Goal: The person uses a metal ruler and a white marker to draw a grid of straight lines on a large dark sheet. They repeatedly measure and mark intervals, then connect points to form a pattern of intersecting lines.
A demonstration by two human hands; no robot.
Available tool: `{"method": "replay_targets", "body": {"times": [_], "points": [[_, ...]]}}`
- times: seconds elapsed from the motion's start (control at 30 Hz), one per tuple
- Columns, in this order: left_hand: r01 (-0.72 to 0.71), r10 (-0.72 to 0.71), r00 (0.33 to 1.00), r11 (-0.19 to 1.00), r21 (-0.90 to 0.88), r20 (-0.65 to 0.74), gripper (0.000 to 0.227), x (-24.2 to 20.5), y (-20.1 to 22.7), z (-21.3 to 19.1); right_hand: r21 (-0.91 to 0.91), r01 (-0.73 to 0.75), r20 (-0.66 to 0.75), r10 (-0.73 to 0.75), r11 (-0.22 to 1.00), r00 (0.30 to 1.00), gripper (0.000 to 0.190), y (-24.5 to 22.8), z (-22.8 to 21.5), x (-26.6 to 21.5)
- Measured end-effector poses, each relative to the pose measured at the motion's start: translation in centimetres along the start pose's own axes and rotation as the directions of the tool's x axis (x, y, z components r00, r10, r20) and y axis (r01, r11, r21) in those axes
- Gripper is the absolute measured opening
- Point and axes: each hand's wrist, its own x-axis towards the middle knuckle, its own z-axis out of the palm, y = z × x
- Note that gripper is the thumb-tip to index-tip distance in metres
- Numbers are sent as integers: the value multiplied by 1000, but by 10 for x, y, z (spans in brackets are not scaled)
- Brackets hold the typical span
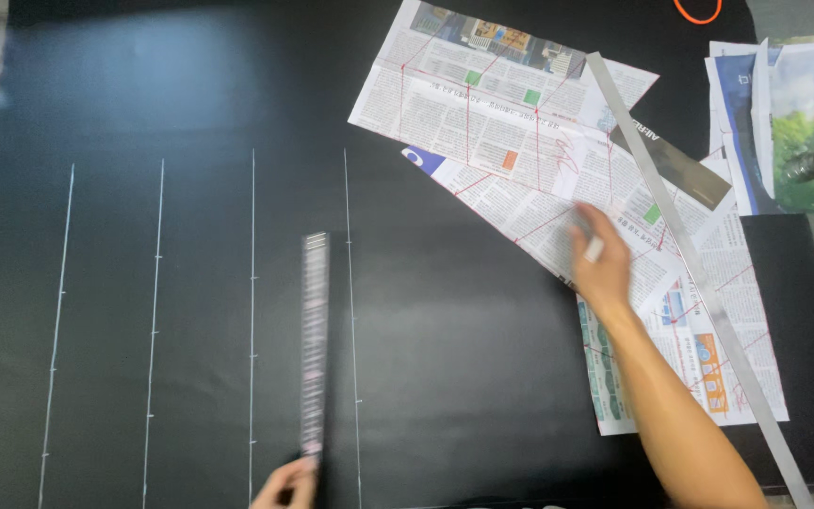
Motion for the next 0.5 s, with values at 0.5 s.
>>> {"method": "replay_targets", "body": {"times": [0.5], "points": [[-267,215,799,964,11,561,38,-99,265,65,-576,-410,-338,251,707,907,34,182,-197,-231]]}}
